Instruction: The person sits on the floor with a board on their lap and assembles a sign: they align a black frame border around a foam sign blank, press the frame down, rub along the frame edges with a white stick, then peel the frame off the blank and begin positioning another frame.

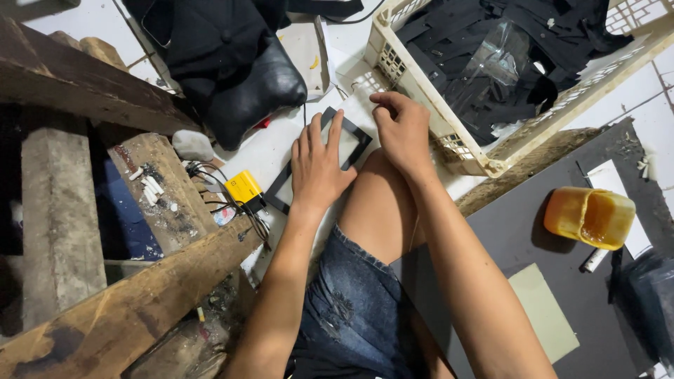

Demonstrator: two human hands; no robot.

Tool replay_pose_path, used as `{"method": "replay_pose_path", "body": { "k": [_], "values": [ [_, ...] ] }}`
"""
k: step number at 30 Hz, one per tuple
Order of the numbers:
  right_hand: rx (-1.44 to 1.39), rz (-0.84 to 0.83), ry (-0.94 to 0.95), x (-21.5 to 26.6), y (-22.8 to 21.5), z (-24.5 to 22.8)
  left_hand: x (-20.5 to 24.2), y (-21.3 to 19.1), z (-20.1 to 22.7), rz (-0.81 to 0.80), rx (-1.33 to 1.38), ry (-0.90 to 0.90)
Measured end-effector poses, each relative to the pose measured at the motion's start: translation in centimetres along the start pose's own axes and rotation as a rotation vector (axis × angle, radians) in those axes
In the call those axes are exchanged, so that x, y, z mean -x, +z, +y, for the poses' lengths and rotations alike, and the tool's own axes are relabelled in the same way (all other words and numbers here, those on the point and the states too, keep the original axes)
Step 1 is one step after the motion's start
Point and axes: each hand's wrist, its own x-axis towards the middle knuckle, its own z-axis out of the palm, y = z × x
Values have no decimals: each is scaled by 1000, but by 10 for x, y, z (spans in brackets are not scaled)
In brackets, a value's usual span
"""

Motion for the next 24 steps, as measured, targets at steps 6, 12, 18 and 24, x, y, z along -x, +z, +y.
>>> {"method": "replay_pose_path", "body": {
  "k": [6,12,18,24],
  "values": [
    [163,-113,-28,1,6,-7,15,-35,9,61,139,0],
    [470,-384,23,-8,15,14,87,-42,30,374,686,-571],
    [635,-554,65,-2,17,-25,141,-12,23,368,1139,-1063],
    [737,-622,86,1,23,-33,133,-14,30,254,1329,-1127]
  ]
}}
